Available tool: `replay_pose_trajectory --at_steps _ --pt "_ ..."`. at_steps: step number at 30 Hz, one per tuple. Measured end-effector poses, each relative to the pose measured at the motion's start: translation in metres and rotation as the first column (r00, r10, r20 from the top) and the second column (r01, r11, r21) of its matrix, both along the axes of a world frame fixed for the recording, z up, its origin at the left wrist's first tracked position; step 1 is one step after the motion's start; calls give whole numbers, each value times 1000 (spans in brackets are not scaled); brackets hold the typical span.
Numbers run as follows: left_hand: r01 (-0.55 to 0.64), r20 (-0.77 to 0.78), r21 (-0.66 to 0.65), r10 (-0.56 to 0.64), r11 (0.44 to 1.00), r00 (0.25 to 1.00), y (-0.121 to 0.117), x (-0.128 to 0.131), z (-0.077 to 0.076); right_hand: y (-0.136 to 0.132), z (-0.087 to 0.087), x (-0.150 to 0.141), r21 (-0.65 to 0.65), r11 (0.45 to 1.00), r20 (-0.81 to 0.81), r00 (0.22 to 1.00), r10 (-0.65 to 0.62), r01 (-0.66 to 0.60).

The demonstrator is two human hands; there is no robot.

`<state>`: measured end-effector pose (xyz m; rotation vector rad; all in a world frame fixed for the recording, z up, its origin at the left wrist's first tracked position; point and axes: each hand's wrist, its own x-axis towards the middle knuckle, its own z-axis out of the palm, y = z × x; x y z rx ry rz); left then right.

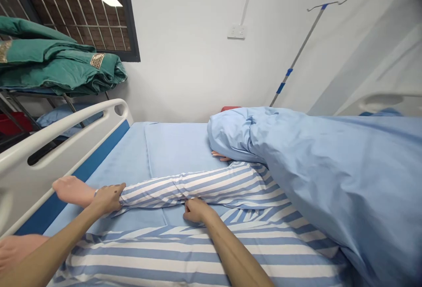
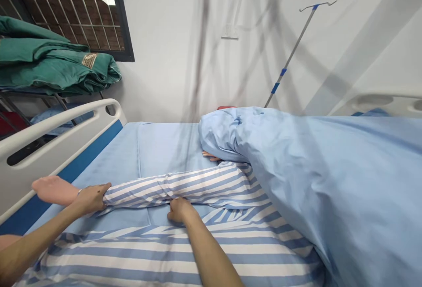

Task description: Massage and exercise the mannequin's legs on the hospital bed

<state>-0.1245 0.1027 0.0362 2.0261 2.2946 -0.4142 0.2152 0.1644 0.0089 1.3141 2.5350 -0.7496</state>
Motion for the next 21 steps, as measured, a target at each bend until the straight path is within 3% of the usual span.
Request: replay_pose_trajectory --at_steps 3,7,10,12,16,21 --pt "31 -30 6 -31 1000 999 7 -2 25 -1 4 2 -15 1000 -22 1000 -6 6" --pt "71 -95 7 -70 997 993 18 -1 68 -2 7 5 -6 998 -49 997 -61 61" --pt "89 -149 6 -87 996 985 19 3 97 -1 9 6 46 992 -85 990 -113 117" --pt "93 -170 13 -90 996 981 18 6 107 0 10 6 134 977 -151 978 -145 166" --pt "40 -139 43 -34 998 990 14 8 105 3 16 4 317 908 -310 935 -173 273" --pt "-79 31 96 77 992 997 13 18 74 8 31 3 397 827 -336 902 -272 397"
